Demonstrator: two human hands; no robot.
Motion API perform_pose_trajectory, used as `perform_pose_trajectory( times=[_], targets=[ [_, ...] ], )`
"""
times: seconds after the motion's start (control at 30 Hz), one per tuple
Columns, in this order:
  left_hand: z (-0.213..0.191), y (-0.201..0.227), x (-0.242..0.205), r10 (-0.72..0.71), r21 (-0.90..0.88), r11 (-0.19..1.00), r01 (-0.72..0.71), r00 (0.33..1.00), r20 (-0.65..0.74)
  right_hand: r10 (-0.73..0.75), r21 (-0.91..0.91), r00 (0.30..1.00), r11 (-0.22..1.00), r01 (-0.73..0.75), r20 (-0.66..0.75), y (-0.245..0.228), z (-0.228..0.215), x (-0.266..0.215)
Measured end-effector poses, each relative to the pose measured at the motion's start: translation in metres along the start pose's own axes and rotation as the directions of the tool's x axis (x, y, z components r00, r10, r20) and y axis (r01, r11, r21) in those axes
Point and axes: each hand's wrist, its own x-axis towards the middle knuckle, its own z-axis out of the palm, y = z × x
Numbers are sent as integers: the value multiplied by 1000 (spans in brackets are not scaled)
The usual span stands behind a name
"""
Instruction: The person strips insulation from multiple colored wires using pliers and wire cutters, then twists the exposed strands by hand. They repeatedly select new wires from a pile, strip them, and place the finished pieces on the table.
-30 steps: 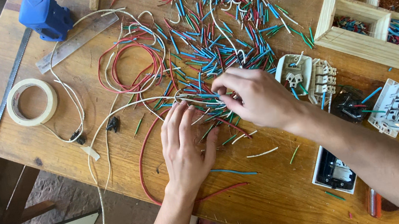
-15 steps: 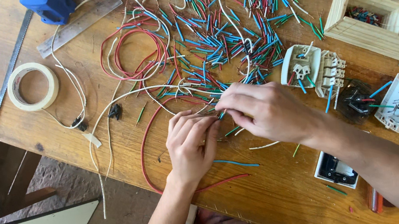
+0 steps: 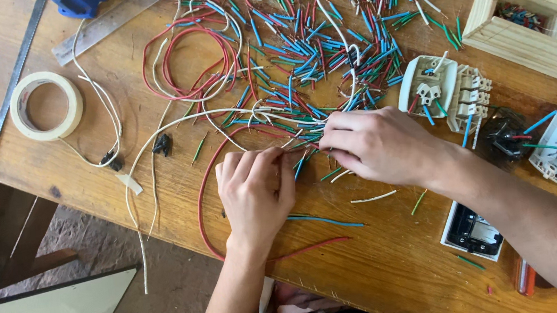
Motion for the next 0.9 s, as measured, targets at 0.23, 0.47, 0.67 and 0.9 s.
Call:
perform_pose_trajectory(
  times=[0.23, 0.47, 0.67, 0.9],
  targets=[
    [-7, 12, -6, 41, 108, 992, -72, 962, 269, 38, -92, 996, 995, -30, 86, 5, 6, -5],
    [-1, 11, -9, 66, 176, 976, -125, 949, 307, 51, -111, 994, 993, -40, 101, 6, 4, -12],
    [-8, 22, -3, 85, 109, 988, -112, 971, 224, 31, -55, 999, 998, -32, -12, 0, 0, -19],
    [-18, 46, 4, 171, 25, 984, -176, 975, 143, 3, 68, 991, 998, 7, -134, -12, -4, -24]
  ],
)
